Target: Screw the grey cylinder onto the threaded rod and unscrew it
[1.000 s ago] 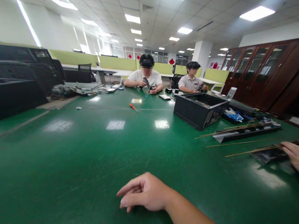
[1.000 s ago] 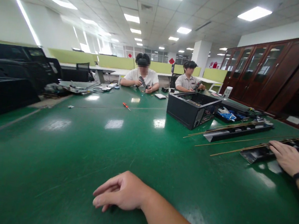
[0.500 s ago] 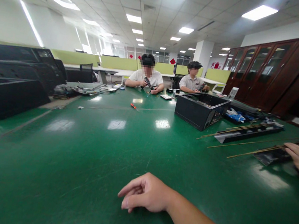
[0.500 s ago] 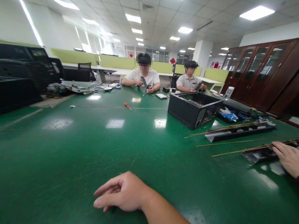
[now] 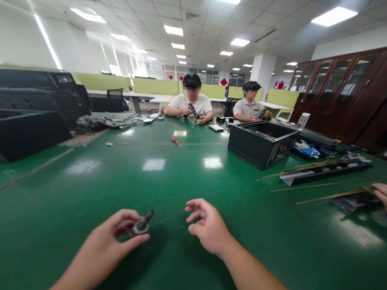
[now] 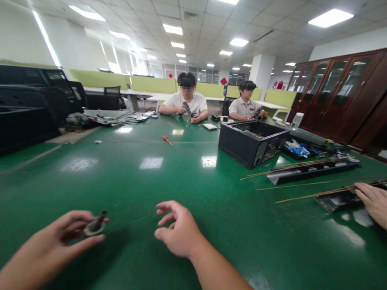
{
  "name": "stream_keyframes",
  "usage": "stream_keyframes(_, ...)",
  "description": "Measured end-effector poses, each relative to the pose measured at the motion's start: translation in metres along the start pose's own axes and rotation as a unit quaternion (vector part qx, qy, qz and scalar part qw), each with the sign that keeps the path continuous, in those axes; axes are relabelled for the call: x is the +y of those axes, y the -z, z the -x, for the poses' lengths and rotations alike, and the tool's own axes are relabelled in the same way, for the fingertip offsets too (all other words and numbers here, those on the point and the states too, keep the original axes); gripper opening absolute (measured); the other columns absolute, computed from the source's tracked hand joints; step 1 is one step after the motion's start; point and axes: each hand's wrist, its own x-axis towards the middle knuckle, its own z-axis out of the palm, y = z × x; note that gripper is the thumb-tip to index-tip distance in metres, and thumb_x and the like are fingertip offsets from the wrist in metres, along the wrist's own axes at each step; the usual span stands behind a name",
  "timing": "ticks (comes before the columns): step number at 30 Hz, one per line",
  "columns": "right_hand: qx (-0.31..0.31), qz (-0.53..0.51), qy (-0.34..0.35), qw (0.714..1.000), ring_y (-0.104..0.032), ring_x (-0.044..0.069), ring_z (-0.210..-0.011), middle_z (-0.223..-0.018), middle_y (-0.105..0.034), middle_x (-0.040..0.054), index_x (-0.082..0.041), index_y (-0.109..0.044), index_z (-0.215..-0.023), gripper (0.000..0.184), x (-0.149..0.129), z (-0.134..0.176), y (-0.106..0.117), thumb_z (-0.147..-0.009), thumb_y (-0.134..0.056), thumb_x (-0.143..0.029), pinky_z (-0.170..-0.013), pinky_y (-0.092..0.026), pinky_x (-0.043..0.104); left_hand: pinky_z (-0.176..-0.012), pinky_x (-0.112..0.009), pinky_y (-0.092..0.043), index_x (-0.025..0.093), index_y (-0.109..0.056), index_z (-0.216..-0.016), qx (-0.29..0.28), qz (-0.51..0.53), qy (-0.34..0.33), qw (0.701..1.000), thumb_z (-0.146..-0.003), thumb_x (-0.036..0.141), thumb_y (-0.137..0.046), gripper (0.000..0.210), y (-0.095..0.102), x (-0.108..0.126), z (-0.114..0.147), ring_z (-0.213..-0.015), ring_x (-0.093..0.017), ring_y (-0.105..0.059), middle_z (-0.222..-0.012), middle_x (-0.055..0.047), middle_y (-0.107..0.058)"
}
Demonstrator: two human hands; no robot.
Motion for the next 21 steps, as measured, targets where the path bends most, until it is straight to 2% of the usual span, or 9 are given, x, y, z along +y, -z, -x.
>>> stream_keyframes(2, 0.096, 0.007, 0.014, 0.995, -0.06, 0.014, -0.081, -0.11, -0.063, 0.0065, -0.019, -0.06, -0.109, 0.045, 0.001, -0.006, 0.006, -0.065, -0.067, -0.011, -0.063, -0.045, 0.024, -0.084, -0.034, -0.053, 0.018, -0.061, -0.095, -0.082, 0.055, -0.048, 0.994, -0.075, 0.043, -0.073, 0.034, -0.032, 0.017, -0.012, -0.089, -0.024, -0.068, -0.095, -0.006, -0.072)
stream_keyframes(5, 0.213, 0.0, -0.011, 0.977, -0.059, 0.014, -0.072, -0.098, -0.063, 0.0058, -0.016, -0.059, -0.103, 0.028, 0.001, -0.013, 0.017, -0.08, -0.062, -0.032, -0.06, -0.043, 0.025, -0.082, -0.033, -0.051, 0.019, -0.064, -0.098, -0.128, 0.065, -0.097, 0.985, -0.077, 0.033, -0.072, 0.026, -0.072, 0.036, -0.017, -0.087, -0.023, -0.067, -0.095, -0.005, -0.071)
stream_keyframes(8, 0.26, -0.008, -0.024, 0.965, -0.058, 0.014, -0.067, -0.091, -0.063, 0.0065, -0.015, -0.061, -0.098, 0.041, -0.001, -0.016, 0.027, -0.092, -0.045, -0.052, -0.056, -0.04, 0.025, -0.084, -0.032, -0.049, 0.023, -0.066, -0.101, -0.137, 0.051, -0.116, 0.982, -0.081, 0.034, -0.069, 0.023, -0.085, 0.036, -0.011, -0.089, -0.022, -0.065, -0.094, -0.003, -0.07)
stream_keyframes(10, 0.239, -0.014, -0.017, 0.971, -0.056, 0.014, -0.064, -0.085, -0.064, 0.0067, -0.014, -0.063, -0.094, 0.048, -0.003, -0.014, 0.03, -0.093, -0.04, -0.056, -0.055, -0.039, 0.025, -0.085, -0.032, -0.048, 0.024, -0.066, -0.102, -0.146, 0.057, -0.114, 0.981, -0.082, 0.036, -0.069, 0.023, -0.083, 0.029, -0.007, -0.091, -0.021, -0.065, -0.096, -0.002, -0.07)
stream_keyframes(12, 0.164, -0.011, 0.002, 0.986, -0.057, 0.015, -0.065, -0.082, -0.065, 0.0071, -0.013, -0.065, -0.091, 0.046, -0.005, -0.009, 0.027, -0.093, -0.044, -0.054, -0.058, -0.04, 0.026, -0.087, -0.031, -0.048, 0.024, -0.067, -0.102, -0.154, 0.083, -0.108, 0.979, -0.082, 0.035, -0.07, 0.022, -0.079, 0.02, -0.006, -0.094, -0.021, -0.065, -0.098, -0.002, -0.07)
stream_keyframes(14, 0.06, 0.023, 0.035, 0.997, -0.06, 0.016, -0.075, -0.089, -0.067, 0.007, -0.014, -0.066, -0.096, 0.03, -0.007, -0.003, 0.022, -0.087, -0.057, -0.041, -0.065, -0.043, 0.026, -0.09, -0.03, -0.048, 0.024, -0.067, -0.101, -0.147, 0.115, -0.103, 0.977, -0.081, 0.033, -0.071, 0.022, -0.077, 0.014, -0.008, -0.097, -0.021, -0.065, -0.101, -0.002, -0.07)
stream_keyframes(16, 0.015, 0.096, 0.067, 0.993, -0.061, 0.016, -0.081, -0.098, -0.068, 0.0052, -0.017, -0.066, -0.104, 0.029, -0.009, 0.004, 0.016, -0.076, -0.067, -0.026, -0.069, -0.044, 0.027, -0.091, -0.029, -0.049, 0.023, -0.068, -0.101, -0.135, 0.14, -0.097, 0.976, -0.08, 0.031, -0.072, 0.023, -0.078, 0.011, -0.011, -0.099, -0.021, -0.065, -0.103, -0.003, -0.071)
stream_keyframes(18, 0.01, 0.169, 0.087, 0.982, -0.061, 0.016, -0.082, -0.101, -0.068, 0.0036, -0.02, -0.064, -0.109, 0.038, -0.009, 0.008, 0.012, -0.07, -0.069, -0.018, -0.072, -0.045, 0.028, -0.091, -0.03, -0.05, 0.023, -0.069, -0.101, -0.128, 0.154, -0.089, 0.976, -0.079, 0.031, -0.073, 0.024, -0.08, 0.01, -0.014, -0.099, -0.022, -0.066, -0.103, -0.004, -0.071)
stream_keyframes(21, 0.032, 0.256, 0.097, 0.961, -0.06, 0.017, -0.079, -0.096, -0.067, 0.0028, -0.021, -0.063, -0.109, 0.042, -0.008, 0.01, 0.011, -0.068, -0.072, -0.018, -0.073, -0.046, 0.029, -0.091, -0.03, -0.051, 0.023, -0.071, -0.102, -0.133, 0.16, -0.078, 0.975, -0.078, 0.032, -0.073, 0.025, -0.081, 0.011, -0.015, -0.098, -0.022, -0.067, -0.103, -0.004, -0.072)
